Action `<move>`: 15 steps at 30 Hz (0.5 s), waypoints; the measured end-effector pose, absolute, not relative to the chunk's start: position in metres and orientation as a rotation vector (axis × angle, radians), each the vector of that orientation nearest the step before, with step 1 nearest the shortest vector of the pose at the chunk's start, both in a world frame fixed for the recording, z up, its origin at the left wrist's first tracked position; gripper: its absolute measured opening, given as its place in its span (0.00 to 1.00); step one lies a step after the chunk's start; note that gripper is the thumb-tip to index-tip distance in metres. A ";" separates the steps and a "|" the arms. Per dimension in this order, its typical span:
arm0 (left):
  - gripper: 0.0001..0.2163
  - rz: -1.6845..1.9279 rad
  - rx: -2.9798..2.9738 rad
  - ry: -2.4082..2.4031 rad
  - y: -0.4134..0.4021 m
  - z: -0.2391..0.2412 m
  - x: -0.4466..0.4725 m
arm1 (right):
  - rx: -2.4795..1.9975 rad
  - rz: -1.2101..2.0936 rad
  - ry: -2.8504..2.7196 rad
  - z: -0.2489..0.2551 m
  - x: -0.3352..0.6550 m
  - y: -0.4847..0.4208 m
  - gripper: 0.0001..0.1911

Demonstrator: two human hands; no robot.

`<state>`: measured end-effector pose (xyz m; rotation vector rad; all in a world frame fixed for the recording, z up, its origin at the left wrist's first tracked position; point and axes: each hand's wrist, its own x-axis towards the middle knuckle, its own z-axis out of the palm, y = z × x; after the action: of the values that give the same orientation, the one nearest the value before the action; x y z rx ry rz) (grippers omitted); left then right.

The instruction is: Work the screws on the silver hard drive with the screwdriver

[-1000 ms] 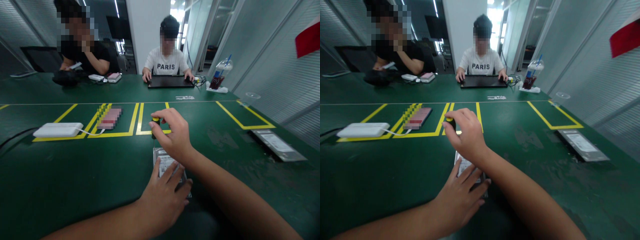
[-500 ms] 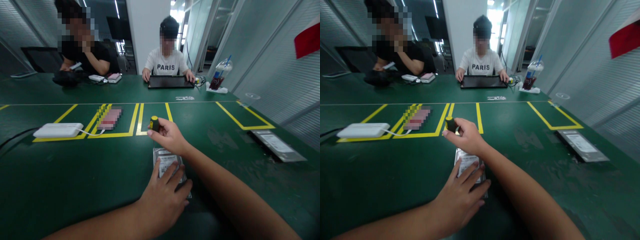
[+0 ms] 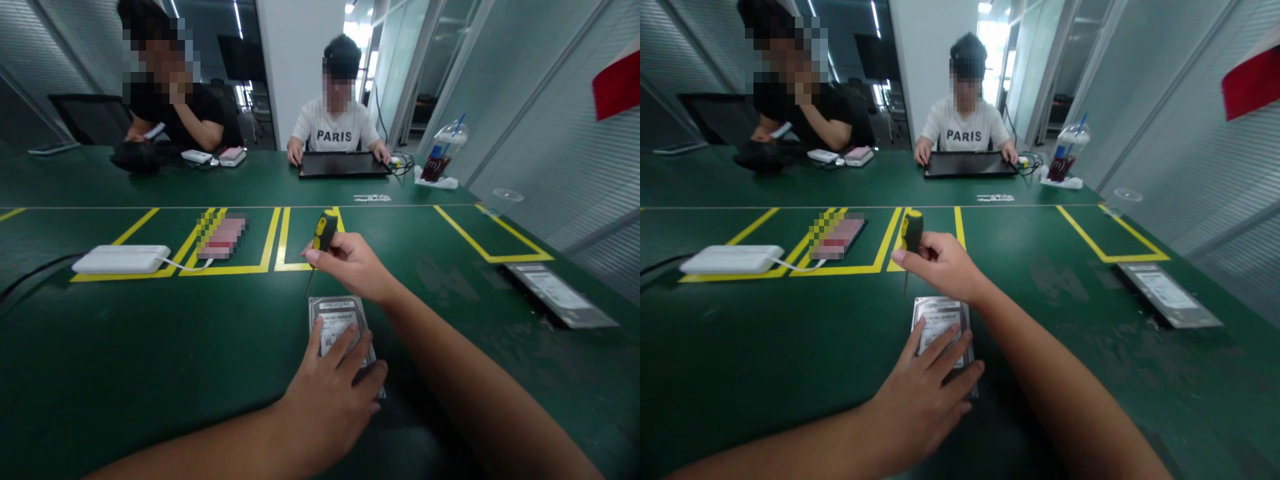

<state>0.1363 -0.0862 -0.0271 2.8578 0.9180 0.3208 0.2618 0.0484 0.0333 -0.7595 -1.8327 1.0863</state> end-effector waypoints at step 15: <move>0.22 0.371 2.839 0.893 -0.086 -0.022 0.135 | -0.889 0.413 -2.237 0.082 0.259 -0.001 0.12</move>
<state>0.1354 -0.0858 -0.0216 2.8387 0.8929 0.3709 0.2594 -0.0013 0.0817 -0.8892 -2.2371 0.4129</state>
